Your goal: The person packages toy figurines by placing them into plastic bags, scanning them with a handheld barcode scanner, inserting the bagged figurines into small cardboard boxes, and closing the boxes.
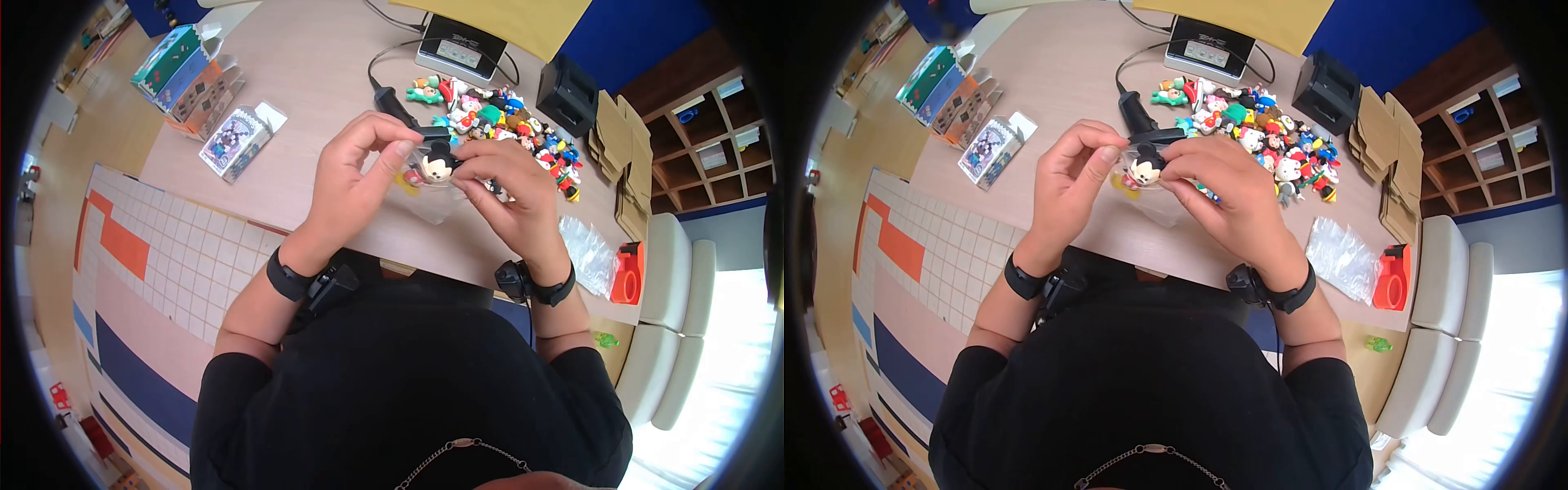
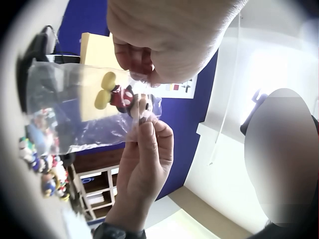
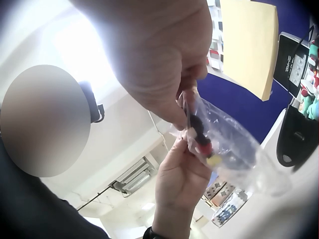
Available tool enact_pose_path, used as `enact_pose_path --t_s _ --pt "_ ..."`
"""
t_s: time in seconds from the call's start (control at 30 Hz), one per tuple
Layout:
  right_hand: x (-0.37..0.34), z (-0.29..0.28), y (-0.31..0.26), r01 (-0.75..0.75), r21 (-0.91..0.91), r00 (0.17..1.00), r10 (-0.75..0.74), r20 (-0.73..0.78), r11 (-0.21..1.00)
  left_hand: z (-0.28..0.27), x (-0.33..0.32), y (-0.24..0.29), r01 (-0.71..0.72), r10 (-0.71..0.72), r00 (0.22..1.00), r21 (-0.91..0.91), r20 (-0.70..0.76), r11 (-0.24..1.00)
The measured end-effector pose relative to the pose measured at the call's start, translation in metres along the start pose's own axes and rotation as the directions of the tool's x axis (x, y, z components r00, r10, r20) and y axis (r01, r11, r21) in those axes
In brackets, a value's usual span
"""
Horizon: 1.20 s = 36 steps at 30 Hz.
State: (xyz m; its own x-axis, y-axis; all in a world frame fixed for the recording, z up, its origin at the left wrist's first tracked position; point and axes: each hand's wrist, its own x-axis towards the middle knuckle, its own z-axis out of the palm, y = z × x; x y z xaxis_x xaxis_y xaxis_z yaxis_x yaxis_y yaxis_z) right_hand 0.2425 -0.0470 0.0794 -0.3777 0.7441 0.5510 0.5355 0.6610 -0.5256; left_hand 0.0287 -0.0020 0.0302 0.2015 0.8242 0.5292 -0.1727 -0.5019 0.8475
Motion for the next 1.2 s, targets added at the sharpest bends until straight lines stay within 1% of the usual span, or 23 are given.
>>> enact_pose_path --t_s 0.07,0.1,0.17,0.2,0.27,0.3,0.33,0.37,0.4,0.43,0.47,0.5,0.57,0.6,0.67,0.7,0.77,0.87,0.9,0.97,1.0,1.07,1.2 --pt "0.004 -0.006 -0.002 0.104 -0.060 0.991 -0.098 0.091 0.993 0.004 -0.002 -0.001 0.044 -0.044 0.999 -0.112 -0.004 0.993" --pt "0.005 -0.006 -0.003 0.105 -0.059 0.991 -0.100 0.092 0.993 0.004 -0.002 0.000 0.043 -0.044 0.999 -0.111 -0.005 0.993" --pt "0.007 -0.005 -0.005 0.248 -0.097 0.960 -0.231 0.157 0.964 0.002 -0.003 0.002 0.053 -0.051 0.995 -0.019 0.084 0.998" --pt "0.008 -0.007 -0.005 0.247 -0.096 0.960 -0.230 0.157 0.964 0.001 -0.003 0.001 0.054 -0.052 0.995 -0.019 0.084 0.998" --pt "0.010 -0.011 -0.006 0.173 -0.142 0.985 -0.172 0.022 0.975 0.000 -0.003 0.000 0.043 -0.043 0.998 -0.001 0.056 0.999" --pt "0.006 -0.007 -0.001 0.174 -0.143 0.985 -0.172 0.022 0.974 0.001 -0.003 0.001 0.043 -0.042 0.998 -0.001 0.056 0.999" --pt "0.001 0.000 0.006 0.044 0.053 0.998 -0.042 -0.045 0.998 0.001 -0.003 0.004 0.058 -0.055 0.997 -0.047 0.054 0.997" --pt "-0.003 0.004 0.011 -0.076 0.253 0.991 0.101 -0.085 0.964 0.002 -0.003 0.006 0.073 -0.069 0.996 -0.093 0.053 0.993" --pt "-0.008 0.005 0.011 -0.076 0.253 0.991 0.101 -0.085 0.964 0.003 -0.004 0.007 0.073 -0.069 0.996 -0.094 0.052 0.993" --pt "-0.012 0.007 0.007 -0.220 0.387 0.963 0.264 -0.064 0.896 0.004 -0.004 0.007 0.074 -0.069 0.997 -0.128 0.046 0.989" --pt "-0.014 0.008 0.004 -0.348 0.509 0.910 0.415 -0.020 0.787 0.004 -0.004 0.007 0.075 -0.069 0.997 -0.161 0.039 0.984" --pt "-0.013 0.010 0.003 -0.347 0.510 0.910 0.414 -0.020 0.787 0.003 -0.004 0.006 0.074 -0.069 0.997 -0.160 0.039 0.984" --pt "-0.011 0.013 0.000 -0.282 0.520 0.909 0.398 -0.125 0.806 0.002 -0.004 0.005 0.124 -0.111 0.991 -0.191 0.075 0.974" --pt "-0.008 0.012 -0.004 -0.282 0.520 0.909 0.398 -0.125 0.806 0.003 -0.005 0.006 0.124 -0.111 0.991 -0.190 0.075 0.974" --pt "-0.002 0.006 -0.012 -0.209 0.169 0.973 0.222 -0.061 0.963 0.004 -0.006 0.007 0.148 -0.135 0.986 -0.133 0.096 0.980" --pt "-0.002 0.009 -0.009 -0.211 0.169 0.973 0.223 -0.061 0.963 0.005 -0.006 0.006 0.149 -0.137 0.986 -0.133 0.097 0.980" --pt "-0.004 0.015 0.002 -0.084 0.014 0.996 0.084 0.007 0.996 0.007 -0.006 0.003 0.102 -0.100 0.985 -0.010 0.144 0.995" --pt "-0.004 0.022 -0.001 -0.127 0.101 0.990 0.133 -0.057 0.987 0.012 -0.006 0.011 0.120 -0.111 0.990 -0.112 0.087 0.986" --pt "-0.005 0.022 -0.001 -0.124 0.102 0.990 0.130 -0.056 0.987 0.009 -0.005 0.008 0.119 -0.110 0.990 -0.110 0.085 0.987" --pt "-0.007 0.022 -0.001 -0.166 0.171 0.981 0.181 -0.076 0.971 0.003 -0.003 0.000 0.094 -0.092 0.983 -0.008 0.157 0.996" --pt "-0.006 0.022 -0.001 -0.167 0.172 0.980 0.182 -0.075 0.971 0.002 -0.003 0.001 0.096 -0.093 0.983 -0.007 0.158 0.995" --pt "-0.004 0.021 -0.002 -0.137 0.158 0.988 0.147 -0.054 0.978 0.001 -0.002 0.002 0.000 -0.013 0.981 0.065 0.194 0.998" --pt "-0.004 0.024 -0.002 -0.107 0.135 0.991 0.117 -0.071 0.985 0.006 -0.001 0.010 -0.039 0.016 0.968 0.088 0.250 0.995"
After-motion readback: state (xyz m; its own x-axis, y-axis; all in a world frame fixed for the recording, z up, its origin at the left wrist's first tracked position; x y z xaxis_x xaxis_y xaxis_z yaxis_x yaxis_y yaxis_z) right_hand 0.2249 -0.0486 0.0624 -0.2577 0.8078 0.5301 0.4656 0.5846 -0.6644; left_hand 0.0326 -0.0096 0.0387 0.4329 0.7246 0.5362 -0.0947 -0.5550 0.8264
